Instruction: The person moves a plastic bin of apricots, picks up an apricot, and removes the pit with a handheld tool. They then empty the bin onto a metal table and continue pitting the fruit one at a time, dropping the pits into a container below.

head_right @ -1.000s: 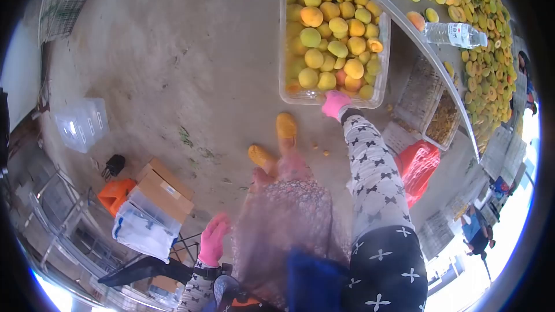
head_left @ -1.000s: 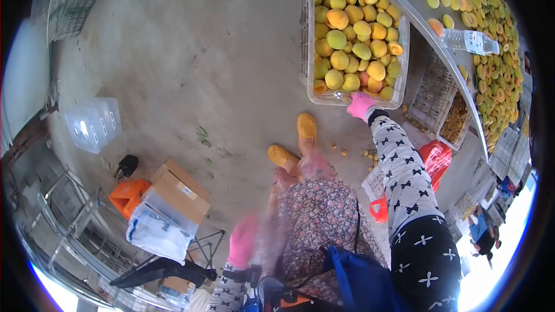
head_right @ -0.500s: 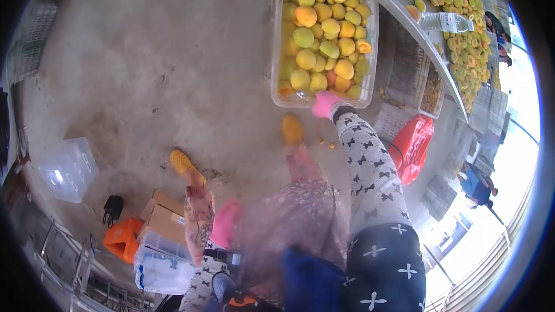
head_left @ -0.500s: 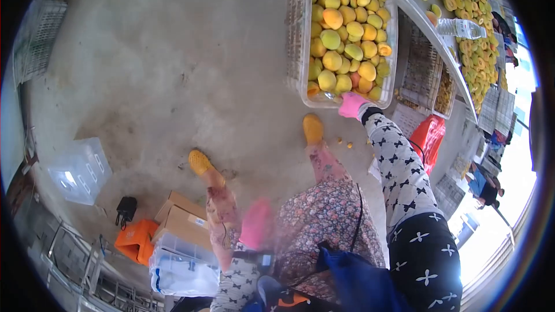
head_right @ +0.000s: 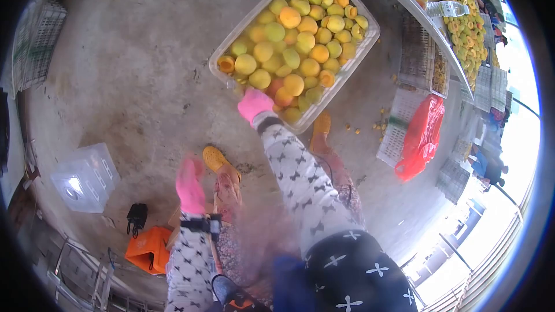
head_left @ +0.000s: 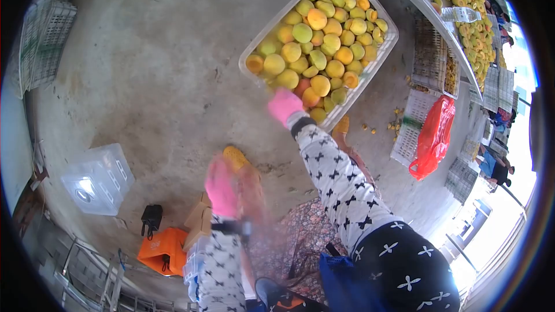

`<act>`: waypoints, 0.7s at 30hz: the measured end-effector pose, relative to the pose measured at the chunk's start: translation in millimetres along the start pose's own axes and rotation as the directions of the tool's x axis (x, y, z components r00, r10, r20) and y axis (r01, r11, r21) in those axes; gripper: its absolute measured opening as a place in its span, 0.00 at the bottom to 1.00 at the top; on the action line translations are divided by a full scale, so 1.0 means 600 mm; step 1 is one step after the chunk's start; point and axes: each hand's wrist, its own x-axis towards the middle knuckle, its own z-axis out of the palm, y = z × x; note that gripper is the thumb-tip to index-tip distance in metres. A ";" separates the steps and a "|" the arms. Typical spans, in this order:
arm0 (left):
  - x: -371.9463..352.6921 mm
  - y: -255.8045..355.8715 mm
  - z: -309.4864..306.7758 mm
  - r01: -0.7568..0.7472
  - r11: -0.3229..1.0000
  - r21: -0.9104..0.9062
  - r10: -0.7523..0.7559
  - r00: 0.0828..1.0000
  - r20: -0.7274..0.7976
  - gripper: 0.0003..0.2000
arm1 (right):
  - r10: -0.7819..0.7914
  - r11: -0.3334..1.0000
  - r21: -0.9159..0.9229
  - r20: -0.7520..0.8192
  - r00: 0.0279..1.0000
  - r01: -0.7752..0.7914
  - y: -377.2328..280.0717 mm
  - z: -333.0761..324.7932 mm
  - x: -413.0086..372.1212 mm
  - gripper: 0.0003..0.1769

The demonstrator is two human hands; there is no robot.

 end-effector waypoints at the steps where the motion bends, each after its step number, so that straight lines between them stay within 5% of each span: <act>1: 0.052 -0.015 0.006 0.026 0.898 -0.439 -0.095 0.986 -0.136 0.19 | -0.009 1.000 -0.009 -0.027 1.000 0.008 0.000 0.000 -0.019 0.15; 5: 0.240 0.084 0.068 -0.176 0.977 -0.120 0.179 0.984 0.011 0.28 | -0.050 0.993 -0.109 -0.028 0.998 0.047 0.030 0.030 -0.068 0.13; 8: 0.328 0.053 0.139 -0.053 0.999 0.014 0.048 0.976 0.211 0.31 | -0.223 0.970 -0.135 -0.141 0.965 0.204 0.074 0.053 -0.115 0.14; 9: 0.324 0.042 0.152 -0.172 0.936 0.306 0.116 0.974 0.192 0.30 | -0.231 0.965 -0.149 -0.099 0.968 0.215 0.086 0.056 -0.134 0.14; 11: 0.296 0.019 0.175 -0.340 0.539 0.771 0.262 0.937 0.230 0.28 | -0.250 0.954 -0.179 -0.027 0.968 0.241 0.108 0.049 -0.167 0.15; 17: 0.198 -0.093 0.172 -0.280 0.597 0.752 0.183 0.960 0.211 0.19 | -0.257 0.906 -0.283 0.227 0.939 0.316 0.183 0.067 -0.235 0.19; 21: 0.126 -0.139 0.158 -0.115 0.662 0.740 -0.025 0.984 0.175 0.24 | -0.315 0.889 -0.244 0.290 0.903 0.389 0.224 0.097 -0.278 0.17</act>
